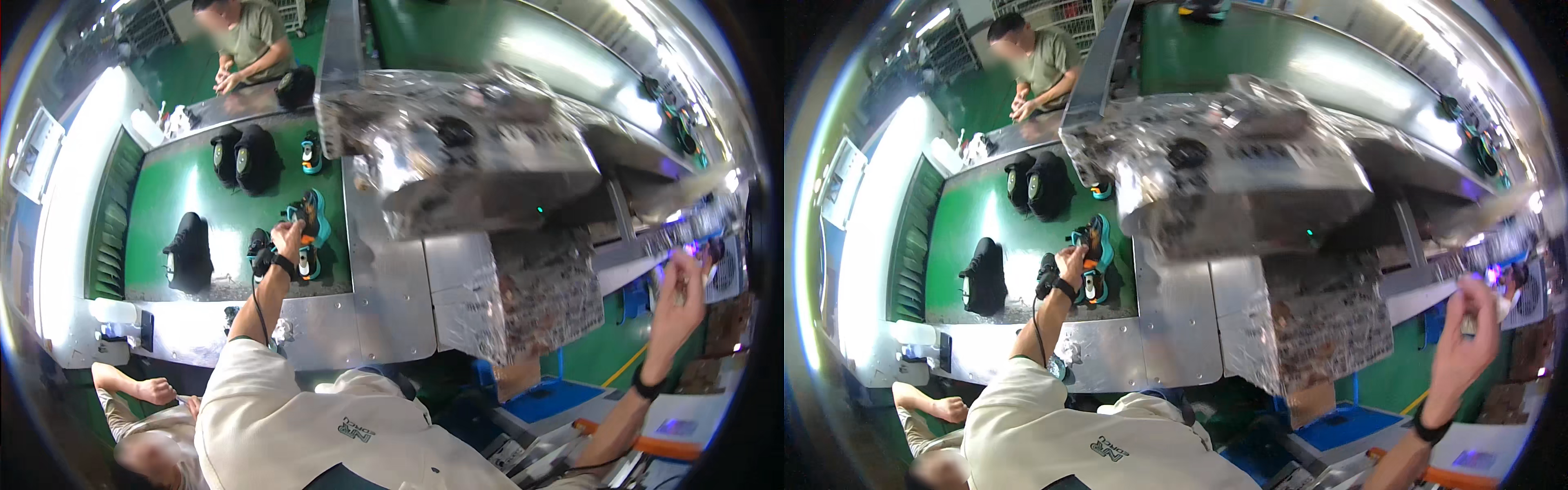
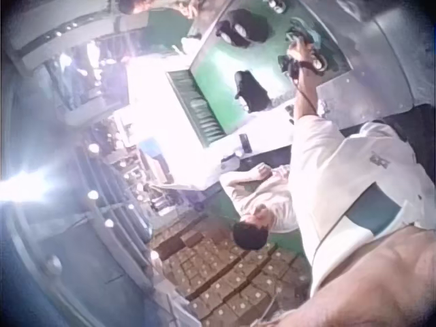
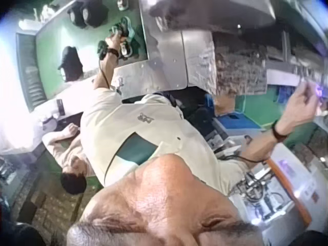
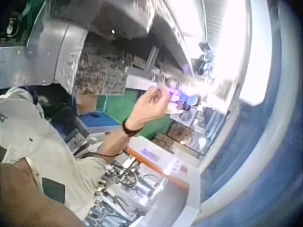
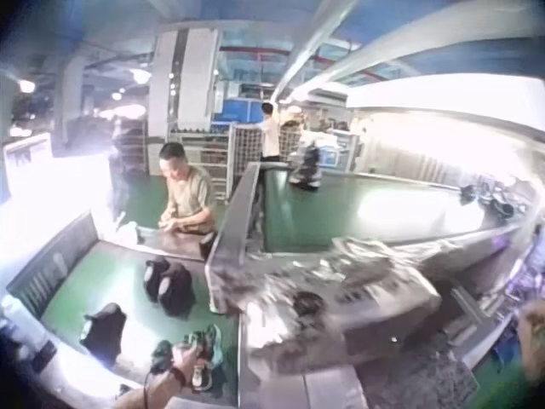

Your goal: The recorder is placing shoe uppers and soles into a lasting machine to bond and shape them on the assembly line.

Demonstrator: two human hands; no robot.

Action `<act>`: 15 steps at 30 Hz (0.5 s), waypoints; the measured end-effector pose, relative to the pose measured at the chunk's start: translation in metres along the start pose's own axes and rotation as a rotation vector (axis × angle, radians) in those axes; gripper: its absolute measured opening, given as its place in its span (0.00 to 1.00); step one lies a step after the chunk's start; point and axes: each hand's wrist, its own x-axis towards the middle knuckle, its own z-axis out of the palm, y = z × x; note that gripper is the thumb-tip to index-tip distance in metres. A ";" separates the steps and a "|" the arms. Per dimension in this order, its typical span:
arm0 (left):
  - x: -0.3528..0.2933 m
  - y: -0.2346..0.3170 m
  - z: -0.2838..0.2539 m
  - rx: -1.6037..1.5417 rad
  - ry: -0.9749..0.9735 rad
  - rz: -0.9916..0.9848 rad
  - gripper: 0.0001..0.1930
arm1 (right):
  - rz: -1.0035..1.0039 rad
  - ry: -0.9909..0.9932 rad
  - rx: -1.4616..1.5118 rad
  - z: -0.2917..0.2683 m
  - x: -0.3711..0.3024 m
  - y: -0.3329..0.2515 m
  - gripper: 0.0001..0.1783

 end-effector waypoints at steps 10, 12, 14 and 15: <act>0.116 -0.004 0.003 -0.171 0.091 -0.166 0.20 | -0.933 -0.222 -0.342 0.238 0.342 -0.163 0.43; 0.122 -0.003 0.004 -0.187 0.097 -0.195 0.20 | -1.003 -0.247 -0.379 0.279 0.372 -0.188 0.44; 0.129 0.004 0.012 -0.183 0.111 -0.191 0.22 | -1.513 -0.073 -0.751 0.307 0.402 -0.190 0.18; 0.134 0.002 0.011 -0.144 0.120 -0.154 0.22 | -1.088 -0.149 -0.731 0.337 0.404 -0.170 0.46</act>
